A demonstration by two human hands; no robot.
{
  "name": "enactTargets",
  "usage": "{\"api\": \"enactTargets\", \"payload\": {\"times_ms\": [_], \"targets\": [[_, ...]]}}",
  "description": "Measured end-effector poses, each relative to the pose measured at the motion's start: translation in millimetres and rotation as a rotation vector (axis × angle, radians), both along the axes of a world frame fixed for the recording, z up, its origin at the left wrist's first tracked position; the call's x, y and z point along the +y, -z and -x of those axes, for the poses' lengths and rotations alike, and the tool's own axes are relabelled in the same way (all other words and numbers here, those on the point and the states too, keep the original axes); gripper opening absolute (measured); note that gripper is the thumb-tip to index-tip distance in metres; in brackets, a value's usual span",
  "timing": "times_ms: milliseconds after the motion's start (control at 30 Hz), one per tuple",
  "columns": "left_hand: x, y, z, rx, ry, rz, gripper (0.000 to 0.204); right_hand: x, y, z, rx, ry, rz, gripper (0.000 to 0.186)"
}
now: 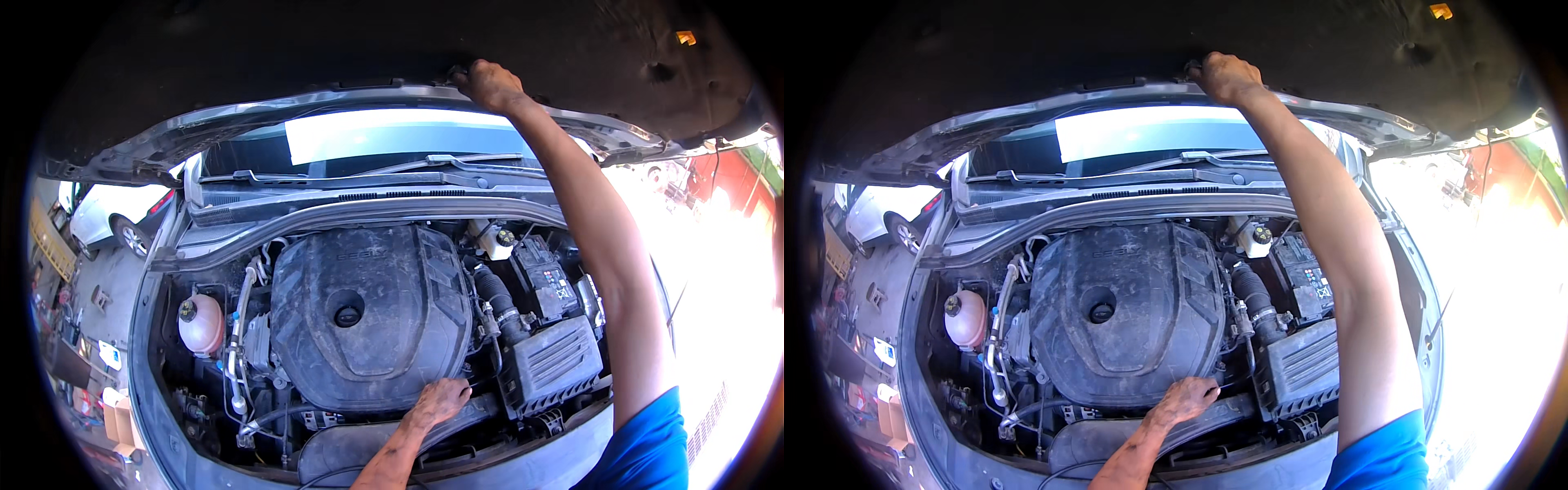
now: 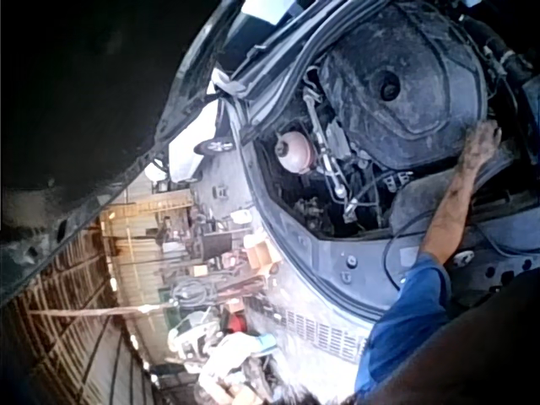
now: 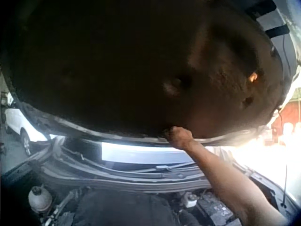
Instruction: The person uses pliers and their hands to remove and replace clips and plastic components on the underside of a car hood.
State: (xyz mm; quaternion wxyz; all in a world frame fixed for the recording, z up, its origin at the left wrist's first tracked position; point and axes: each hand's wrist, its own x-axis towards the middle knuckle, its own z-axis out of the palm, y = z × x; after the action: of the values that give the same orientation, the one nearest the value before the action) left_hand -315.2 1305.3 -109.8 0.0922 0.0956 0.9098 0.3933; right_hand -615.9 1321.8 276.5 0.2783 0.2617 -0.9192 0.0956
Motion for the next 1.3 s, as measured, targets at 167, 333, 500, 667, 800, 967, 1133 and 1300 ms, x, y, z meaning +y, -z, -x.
{"api": "enactTargets", "payload": {"times_ms": [167, 333, 500, 667, 800, 967, 1133, 1300], "targets": [[-0.4, 1.5, 0.4, -0.024, 0.019, 0.011, 0.028, 1.6, -6.0, -2.5, -0.010, -0.001, -0.115, 0.047], [-1.2, -0.2, -2.3, -0.002, 0.018, 0.016, 0.026, -8.2, -22.3, -23.7, -0.251, 0.041, -0.065, 0.033], [0.5, 5.5, 0.4, -0.004, 0.036, 0.025, 0.027, -13.5, -17.0, -10.3, -0.292, 0.027, -0.045, 0.031], [-0.2, 5.1, 2.1, -0.006, 0.031, 0.010, 0.028, -7.1, 1.1, 15.9, 0.050, -0.051, -0.174, 0.031], [-1.7, 4.8, 1.2, -0.003, 0.022, 0.025, 0.028, -3.0, 10.3, 5.8, 0.186, -0.021, -0.248, 0.034], [0.6, 1.7, 0.2, -0.016, 0.017, 0.029, 0.027, 0.4, 17.8, 7.6, 0.201, 0.002, -0.260, 0.031], [-2.4, 1.2, -0.1, -0.011, 0.019, 0.019, 0.028, -9.4, 17.7, -28.8, 0.062, 0.053, -0.189, 0.031], [0.0, 0.8, 0.4, -0.012, 0.032, 0.019, 0.028, -4.7, 25.2, -28.6, 0.117, 0.039, -0.143, 0.031]]}}
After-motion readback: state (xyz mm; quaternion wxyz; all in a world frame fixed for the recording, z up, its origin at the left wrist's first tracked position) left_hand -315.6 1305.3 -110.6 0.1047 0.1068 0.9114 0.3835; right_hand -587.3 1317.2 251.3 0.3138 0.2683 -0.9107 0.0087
